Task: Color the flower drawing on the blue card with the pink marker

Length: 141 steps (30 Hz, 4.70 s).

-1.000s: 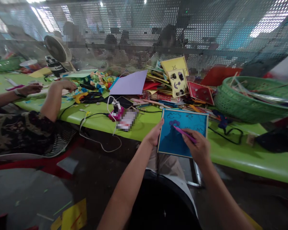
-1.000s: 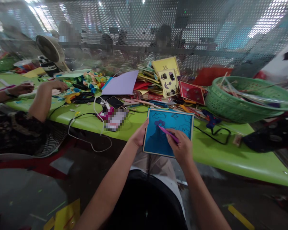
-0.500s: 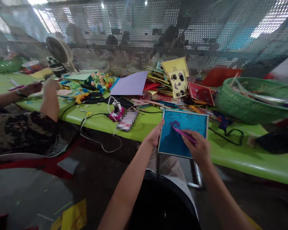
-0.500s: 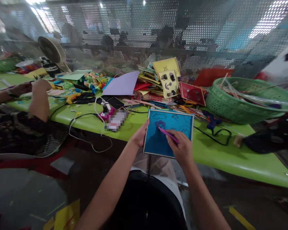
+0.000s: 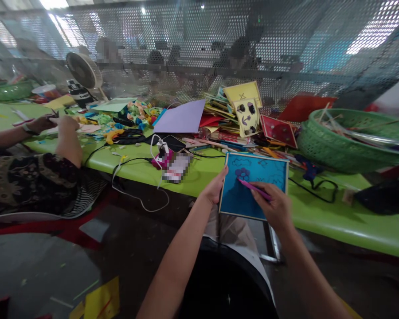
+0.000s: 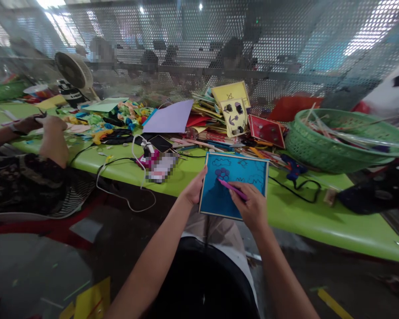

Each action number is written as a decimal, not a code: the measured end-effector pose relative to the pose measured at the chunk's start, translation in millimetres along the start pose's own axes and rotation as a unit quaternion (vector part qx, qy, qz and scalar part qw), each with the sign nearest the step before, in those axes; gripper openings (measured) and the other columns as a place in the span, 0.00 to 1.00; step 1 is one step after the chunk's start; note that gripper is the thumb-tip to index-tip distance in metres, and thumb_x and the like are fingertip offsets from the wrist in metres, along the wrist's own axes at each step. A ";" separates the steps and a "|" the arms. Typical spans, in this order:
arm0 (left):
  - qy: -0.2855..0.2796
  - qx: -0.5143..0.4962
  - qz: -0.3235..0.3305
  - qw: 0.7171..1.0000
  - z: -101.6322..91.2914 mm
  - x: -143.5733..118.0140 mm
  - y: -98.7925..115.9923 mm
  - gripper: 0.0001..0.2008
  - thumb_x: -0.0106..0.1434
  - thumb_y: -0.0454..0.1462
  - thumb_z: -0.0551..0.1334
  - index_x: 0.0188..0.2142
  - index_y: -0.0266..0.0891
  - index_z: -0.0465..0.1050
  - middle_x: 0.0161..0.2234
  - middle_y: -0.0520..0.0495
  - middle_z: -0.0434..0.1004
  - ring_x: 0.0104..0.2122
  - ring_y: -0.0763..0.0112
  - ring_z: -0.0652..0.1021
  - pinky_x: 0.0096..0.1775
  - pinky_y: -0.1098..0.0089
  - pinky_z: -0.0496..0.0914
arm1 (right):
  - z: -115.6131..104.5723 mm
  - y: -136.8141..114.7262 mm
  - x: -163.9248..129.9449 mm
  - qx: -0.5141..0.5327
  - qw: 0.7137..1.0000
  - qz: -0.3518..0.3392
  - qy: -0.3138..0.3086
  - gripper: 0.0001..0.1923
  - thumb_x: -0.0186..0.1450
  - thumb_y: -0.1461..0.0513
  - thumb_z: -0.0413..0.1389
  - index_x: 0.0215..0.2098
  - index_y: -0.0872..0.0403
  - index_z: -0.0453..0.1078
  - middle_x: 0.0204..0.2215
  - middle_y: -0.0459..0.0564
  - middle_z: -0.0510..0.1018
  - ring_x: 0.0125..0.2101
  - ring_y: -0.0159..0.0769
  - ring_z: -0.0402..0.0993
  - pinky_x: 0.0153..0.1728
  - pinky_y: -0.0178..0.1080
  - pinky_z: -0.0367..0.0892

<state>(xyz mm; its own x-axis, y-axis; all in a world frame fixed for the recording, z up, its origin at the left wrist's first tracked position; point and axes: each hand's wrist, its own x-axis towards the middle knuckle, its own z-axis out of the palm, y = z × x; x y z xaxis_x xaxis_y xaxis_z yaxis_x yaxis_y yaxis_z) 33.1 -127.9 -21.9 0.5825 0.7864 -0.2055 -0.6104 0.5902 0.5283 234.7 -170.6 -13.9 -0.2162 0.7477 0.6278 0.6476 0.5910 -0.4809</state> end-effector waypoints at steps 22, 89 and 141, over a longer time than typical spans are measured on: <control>-0.008 0.002 0.002 1.000 -2.6 1.2 -1.0 0.32 0.73 0.55 0.50 0.62 0.35 0.72 0.43 0.37 0.86 0.40 0.56 0.86 0.52 0.54 0.77 | 1.5 1.1 -0.1 0.005 1.000 0.003 0.005 0.10 0.71 0.57 0.57 0.46 0.49 0.78 0.39 0.51 0.84 0.40 0.44 0.81 0.42 0.46 0.73; 0.020 0.019 0.000 1.000 0.9 -0.1 -0.4 0.33 0.75 0.55 0.46 0.62 0.35 0.72 0.46 0.36 0.85 0.45 0.55 0.84 0.57 0.50 0.73 | 1.6 0.6 0.6 0.005 1.000 -0.011 0.008 0.09 0.70 0.58 0.58 0.46 0.50 0.78 0.39 0.51 0.84 0.40 0.43 0.80 0.42 0.44 0.72; 0.000 0.016 0.014 1.000 -10.1 5.3 -2.8 0.33 0.72 0.57 0.53 0.61 0.35 0.73 0.42 0.37 0.86 0.38 0.57 0.85 0.53 0.54 0.76 | 2.4 2.3 2.1 0.012 1.000 0.001 0.009 0.09 0.71 0.57 0.58 0.46 0.48 0.78 0.40 0.51 0.84 0.42 0.45 0.81 0.45 0.46 0.73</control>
<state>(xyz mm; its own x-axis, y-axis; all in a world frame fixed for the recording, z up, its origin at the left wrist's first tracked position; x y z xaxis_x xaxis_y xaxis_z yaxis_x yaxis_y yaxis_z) 32.5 -123.4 -32.8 0.5645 0.8032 -0.1902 -0.6091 0.5609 0.5607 234.0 -167.0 -15.1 -0.2016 0.7439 0.6371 0.6307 0.5963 -0.4967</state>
